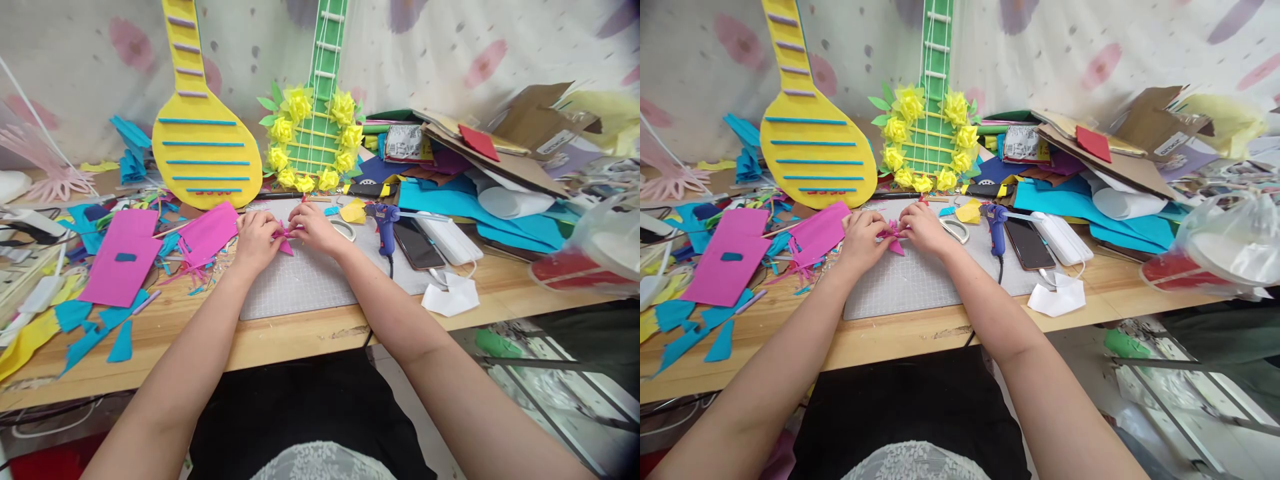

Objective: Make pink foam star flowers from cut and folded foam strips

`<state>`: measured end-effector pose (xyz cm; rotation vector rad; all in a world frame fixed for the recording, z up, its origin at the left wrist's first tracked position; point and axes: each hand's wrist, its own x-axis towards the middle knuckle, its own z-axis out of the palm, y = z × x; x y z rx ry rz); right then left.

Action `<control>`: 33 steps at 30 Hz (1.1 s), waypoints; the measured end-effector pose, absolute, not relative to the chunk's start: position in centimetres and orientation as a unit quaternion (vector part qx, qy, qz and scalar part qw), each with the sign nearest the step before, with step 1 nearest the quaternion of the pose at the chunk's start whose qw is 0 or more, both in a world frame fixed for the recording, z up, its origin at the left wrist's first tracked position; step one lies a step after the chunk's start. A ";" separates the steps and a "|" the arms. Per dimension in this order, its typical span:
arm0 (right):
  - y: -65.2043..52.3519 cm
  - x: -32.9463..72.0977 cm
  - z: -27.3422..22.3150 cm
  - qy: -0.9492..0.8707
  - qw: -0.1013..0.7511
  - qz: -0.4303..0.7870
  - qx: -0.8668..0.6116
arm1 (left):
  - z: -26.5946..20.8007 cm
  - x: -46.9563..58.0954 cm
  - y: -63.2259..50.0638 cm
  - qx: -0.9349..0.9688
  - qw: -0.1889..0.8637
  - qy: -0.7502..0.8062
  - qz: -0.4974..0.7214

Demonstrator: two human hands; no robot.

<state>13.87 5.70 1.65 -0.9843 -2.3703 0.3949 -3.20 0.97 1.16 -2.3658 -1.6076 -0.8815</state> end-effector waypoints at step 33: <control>5.3 13.6 1.6 -0.905 0.304 0.073 -0.288 | 1.2 -2.8 0.6 -0.585 -0.210 -0.680 -0.387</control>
